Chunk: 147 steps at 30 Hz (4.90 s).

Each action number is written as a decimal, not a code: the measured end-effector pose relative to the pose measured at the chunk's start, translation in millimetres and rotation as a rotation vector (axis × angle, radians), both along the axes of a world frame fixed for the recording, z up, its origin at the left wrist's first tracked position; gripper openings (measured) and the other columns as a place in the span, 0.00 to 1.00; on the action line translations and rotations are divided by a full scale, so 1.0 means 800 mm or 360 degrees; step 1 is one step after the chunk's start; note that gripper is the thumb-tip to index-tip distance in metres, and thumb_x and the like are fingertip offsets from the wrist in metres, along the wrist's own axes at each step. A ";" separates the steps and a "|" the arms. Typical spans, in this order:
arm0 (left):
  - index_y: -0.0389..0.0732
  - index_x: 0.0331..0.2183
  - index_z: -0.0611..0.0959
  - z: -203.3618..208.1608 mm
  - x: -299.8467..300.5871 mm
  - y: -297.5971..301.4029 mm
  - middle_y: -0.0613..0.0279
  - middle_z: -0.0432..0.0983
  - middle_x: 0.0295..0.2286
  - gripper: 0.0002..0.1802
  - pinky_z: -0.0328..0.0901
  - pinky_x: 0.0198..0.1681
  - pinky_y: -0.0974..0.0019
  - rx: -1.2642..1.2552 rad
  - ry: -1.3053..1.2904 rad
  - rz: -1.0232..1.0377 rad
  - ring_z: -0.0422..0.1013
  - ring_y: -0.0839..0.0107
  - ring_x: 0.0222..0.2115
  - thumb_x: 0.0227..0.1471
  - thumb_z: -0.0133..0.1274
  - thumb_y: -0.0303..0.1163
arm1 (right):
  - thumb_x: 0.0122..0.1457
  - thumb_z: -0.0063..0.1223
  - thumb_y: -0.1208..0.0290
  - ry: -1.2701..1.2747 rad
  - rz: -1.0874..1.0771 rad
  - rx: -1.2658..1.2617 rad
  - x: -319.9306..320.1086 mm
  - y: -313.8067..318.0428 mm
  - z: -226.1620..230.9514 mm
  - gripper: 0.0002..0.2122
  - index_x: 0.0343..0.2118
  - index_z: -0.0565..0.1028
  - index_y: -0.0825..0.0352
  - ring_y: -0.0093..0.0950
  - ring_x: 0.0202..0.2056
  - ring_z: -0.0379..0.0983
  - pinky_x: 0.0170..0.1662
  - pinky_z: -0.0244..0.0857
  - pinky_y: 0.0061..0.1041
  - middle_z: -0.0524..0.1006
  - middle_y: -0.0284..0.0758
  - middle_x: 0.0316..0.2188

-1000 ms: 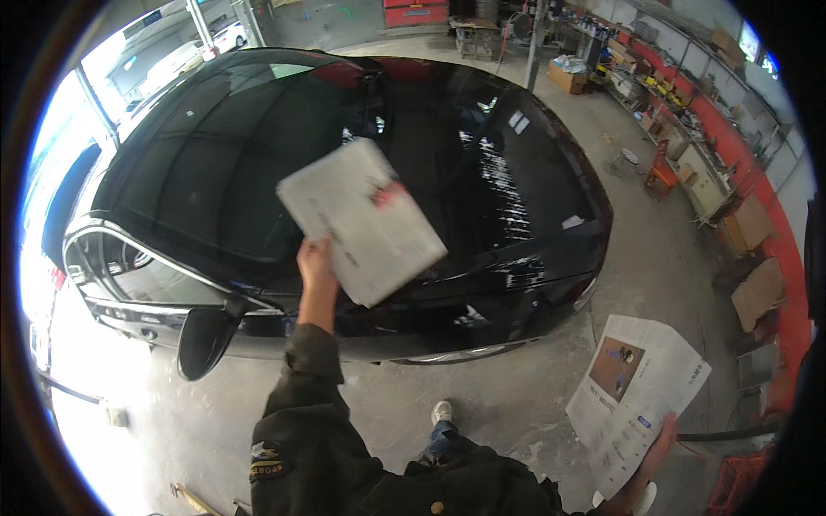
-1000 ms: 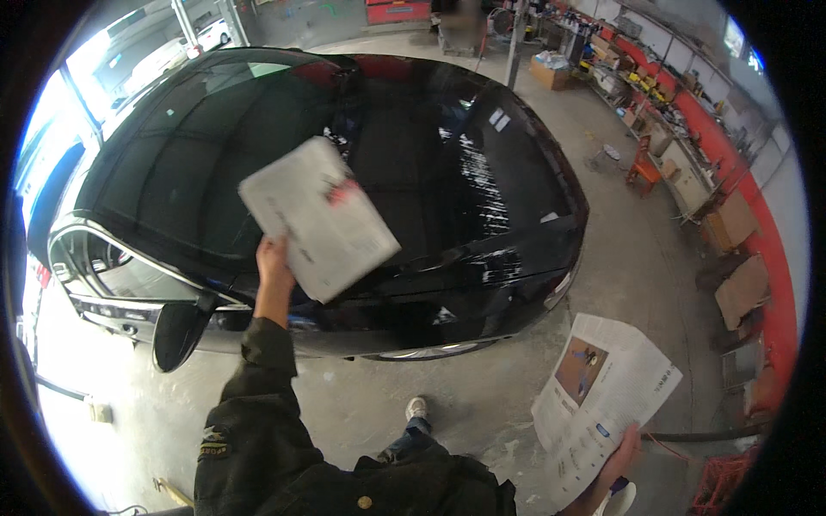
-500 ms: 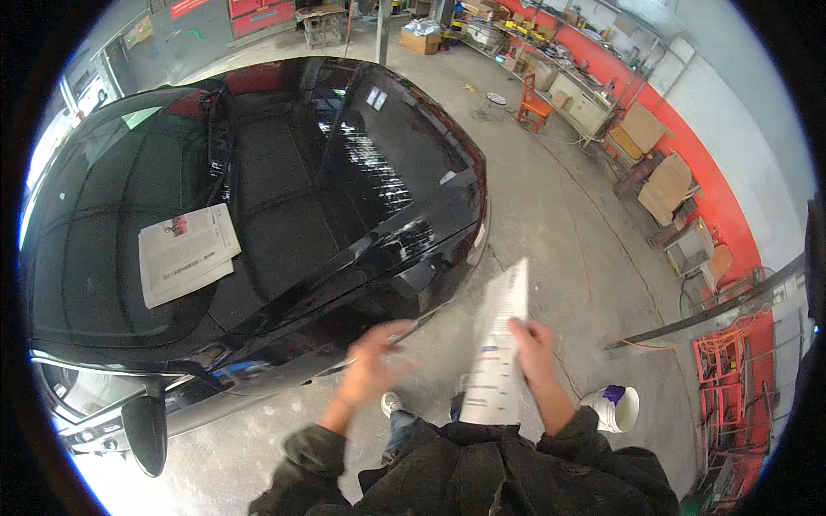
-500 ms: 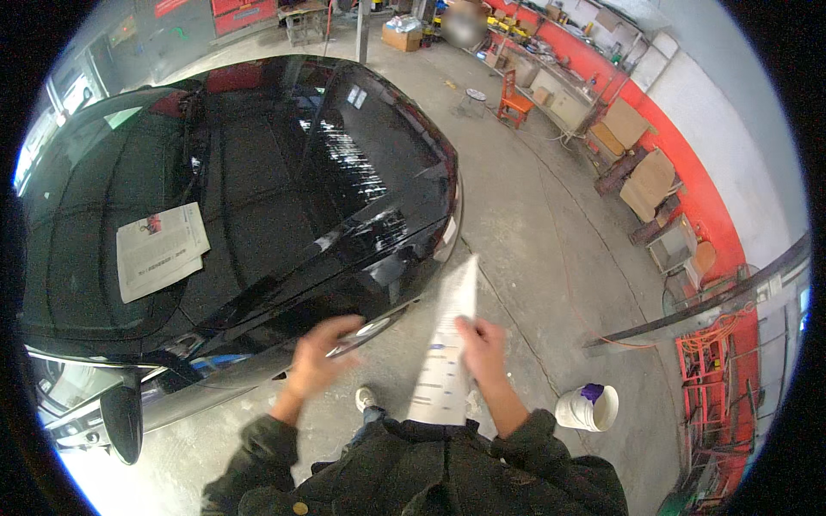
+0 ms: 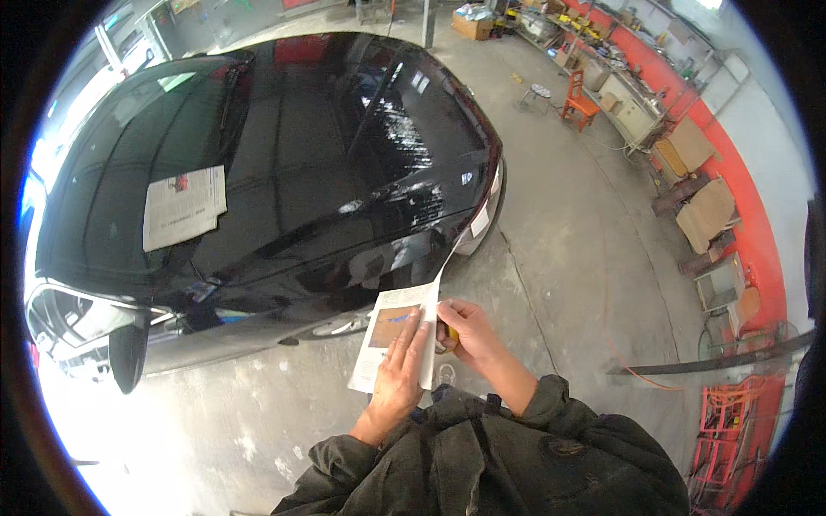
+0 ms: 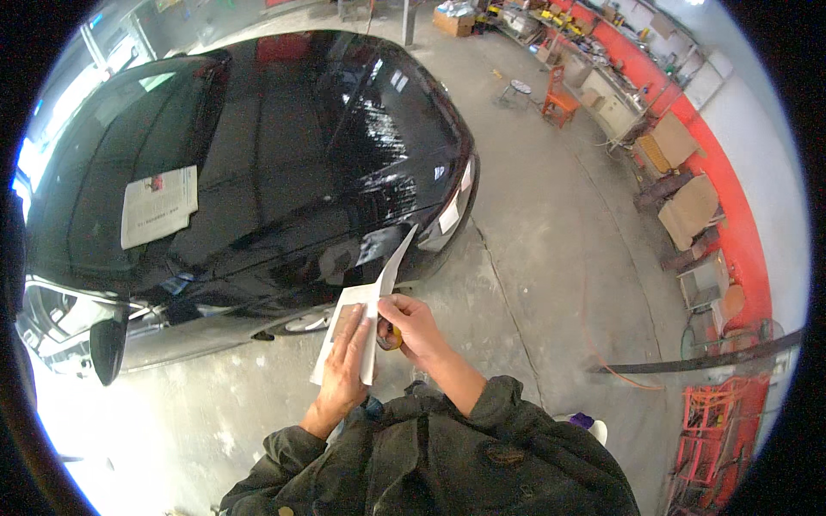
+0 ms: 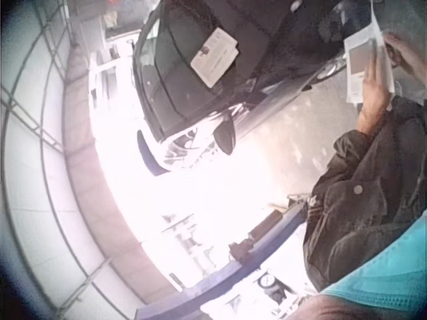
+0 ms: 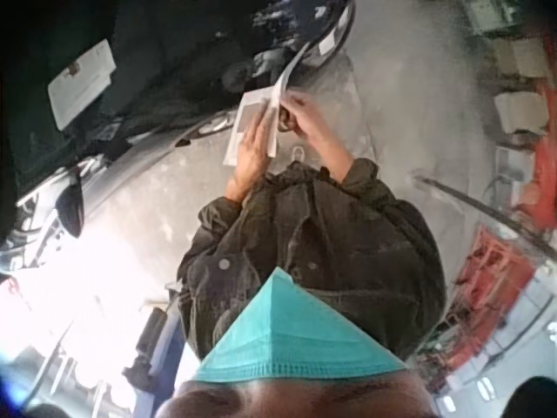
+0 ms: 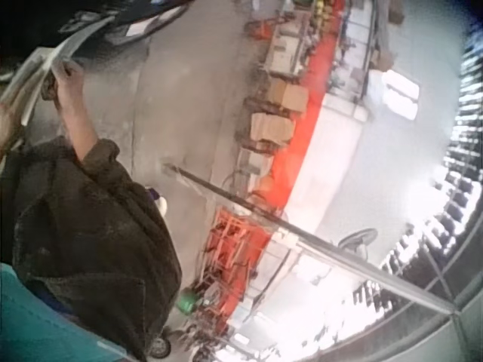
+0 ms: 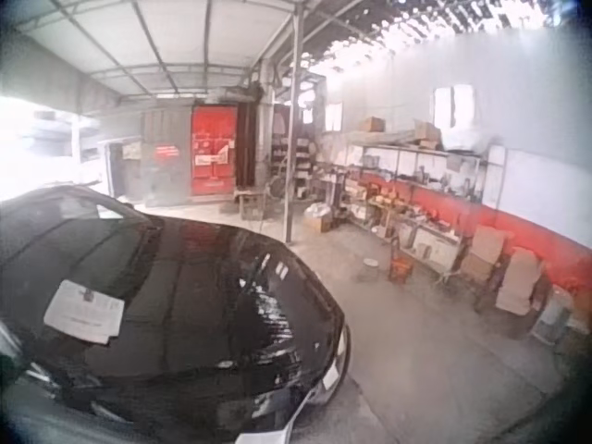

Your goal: The person places sheets of newspaper on the hood, front bumper, and wheel arches of a black car and secures them with yellow masking tape. The person smooths the paper and applies tape along the edges to hold the newspaper in place.

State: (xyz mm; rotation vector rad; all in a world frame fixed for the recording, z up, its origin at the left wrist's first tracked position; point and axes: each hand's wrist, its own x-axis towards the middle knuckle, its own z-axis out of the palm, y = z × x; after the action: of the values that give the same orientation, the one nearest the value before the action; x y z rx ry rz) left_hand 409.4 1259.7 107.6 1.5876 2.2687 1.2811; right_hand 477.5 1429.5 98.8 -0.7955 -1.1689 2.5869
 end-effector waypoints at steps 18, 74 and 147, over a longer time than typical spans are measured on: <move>0.33 0.46 0.82 -0.035 0.093 -0.017 0.54 0.82 0.33 0.21 0.70 0.37 0.64 -0.0155 -0.1443 0.0962 0.72 0.74 0.31 0.56 0.61 0.37 | 0.63 0.55 0.69 0.0147 0.0468 0.0944 0.042 0.001 -0.046 0.07 0.32 0.75 0.66 0.14 0.21 0.62 0.26 0.58 0.17 0.69 0.22 0.21; 0.33 0.60 0.68 -0.042 0.035 -0.113 0.52 0.70 0.56 0.36 0.62 0.59 0.55 0.1469 -0.2372 0.0549 0.67 0.60 0.55 0.58 0.62 0.41 | 0.63 0.55 0.73 0.0351 -0.0447 0.2432 0.006 -0.080 0.104 0.08 0.38 0.78 0.73 0.21 0.32 0.72 0.38 0.67 0.25 0.79 0.35 0.28; 0.31 0.49 0.75 -0.048 0.590 0.111 0.52 0.80 0.40 0.21 0.69 0.45 0.63 -0.1229 -0.0811 0.0885 0.75 0.66 0.41 0.57 0.57 0.30 | 0.58 0.61 0.62 0.0413 0.0511 0.0371 0.557 0.049 -0.165 0.13 0.38 0.80 0.68 0.37 0.36 0.80 0.41 0.69 0.36 0.82 0.42 0.33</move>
State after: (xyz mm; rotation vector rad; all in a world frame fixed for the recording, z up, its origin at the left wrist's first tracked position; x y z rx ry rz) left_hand 881.1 1348.5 69.0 0.3471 2.4381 0.5970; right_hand 922.9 1468.6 -32.9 -0.2297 -1.5802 2.6198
